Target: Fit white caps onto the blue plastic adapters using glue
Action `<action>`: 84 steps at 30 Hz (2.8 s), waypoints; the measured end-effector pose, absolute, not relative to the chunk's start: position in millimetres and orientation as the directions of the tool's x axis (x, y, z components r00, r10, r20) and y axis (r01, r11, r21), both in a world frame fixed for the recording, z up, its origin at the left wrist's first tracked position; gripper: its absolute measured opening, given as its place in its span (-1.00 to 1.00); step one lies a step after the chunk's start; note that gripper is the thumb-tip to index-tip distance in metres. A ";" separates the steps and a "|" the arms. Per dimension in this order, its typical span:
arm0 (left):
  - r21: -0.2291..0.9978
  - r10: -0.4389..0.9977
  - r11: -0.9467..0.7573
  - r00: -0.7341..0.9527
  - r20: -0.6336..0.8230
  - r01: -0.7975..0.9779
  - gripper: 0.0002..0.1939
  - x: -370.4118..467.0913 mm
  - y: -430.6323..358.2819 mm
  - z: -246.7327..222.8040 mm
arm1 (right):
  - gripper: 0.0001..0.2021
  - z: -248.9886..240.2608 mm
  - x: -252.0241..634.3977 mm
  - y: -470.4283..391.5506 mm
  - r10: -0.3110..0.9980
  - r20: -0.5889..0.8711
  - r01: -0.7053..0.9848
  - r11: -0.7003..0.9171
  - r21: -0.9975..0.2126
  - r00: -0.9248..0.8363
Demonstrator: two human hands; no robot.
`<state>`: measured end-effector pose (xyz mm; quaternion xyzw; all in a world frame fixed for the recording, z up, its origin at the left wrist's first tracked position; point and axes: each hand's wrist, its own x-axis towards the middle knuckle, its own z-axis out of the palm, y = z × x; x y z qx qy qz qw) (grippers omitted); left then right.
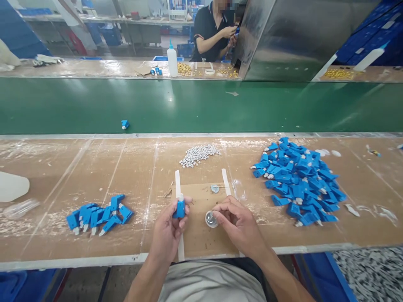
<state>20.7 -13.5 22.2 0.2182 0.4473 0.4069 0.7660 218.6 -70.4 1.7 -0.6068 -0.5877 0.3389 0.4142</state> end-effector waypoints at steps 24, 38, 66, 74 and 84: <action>0.516 0.592 0.785 0.661 -0.461 -0.344 -0.72 34.8 -23.4 30.5 | -0.95 45.6 226.2 -78.1 0.917 0.187 0.188 0.126 -0.974 0.352; 0.481 0.556 0.811 0.692 -0.459 -0.333 -0.72 41.2 -27.6 32.2 | -0.87 56.7 208.5 -73.8 0.898 0.350 0.348 0.249 -0.904 0.267; 0.593 0.721 0.685 0.515 -0.465 -0.423 -0.82 24.6 -17.6 26.0 | -0.88 37.8 219.1 -78.8 0.917 0.308 0.403 0.189 -0.895 0.254; 0.574 0.749 0.662 0.464 -0.474 -0.483 -0.84 14.7 -16.2 11.0 | -0.83 17.5 231.0 -68.1 0.981 0.104 0.469 0.017 -0.883 0.161; 0.548 0.729 0.684 0.488 -0.481 -0.482 -0.74 10.8 -6.5 -0.3 | -0.89 -0.7 239.2 73.1 0.942 0.262 0.788 0.322 -0.525 -0.210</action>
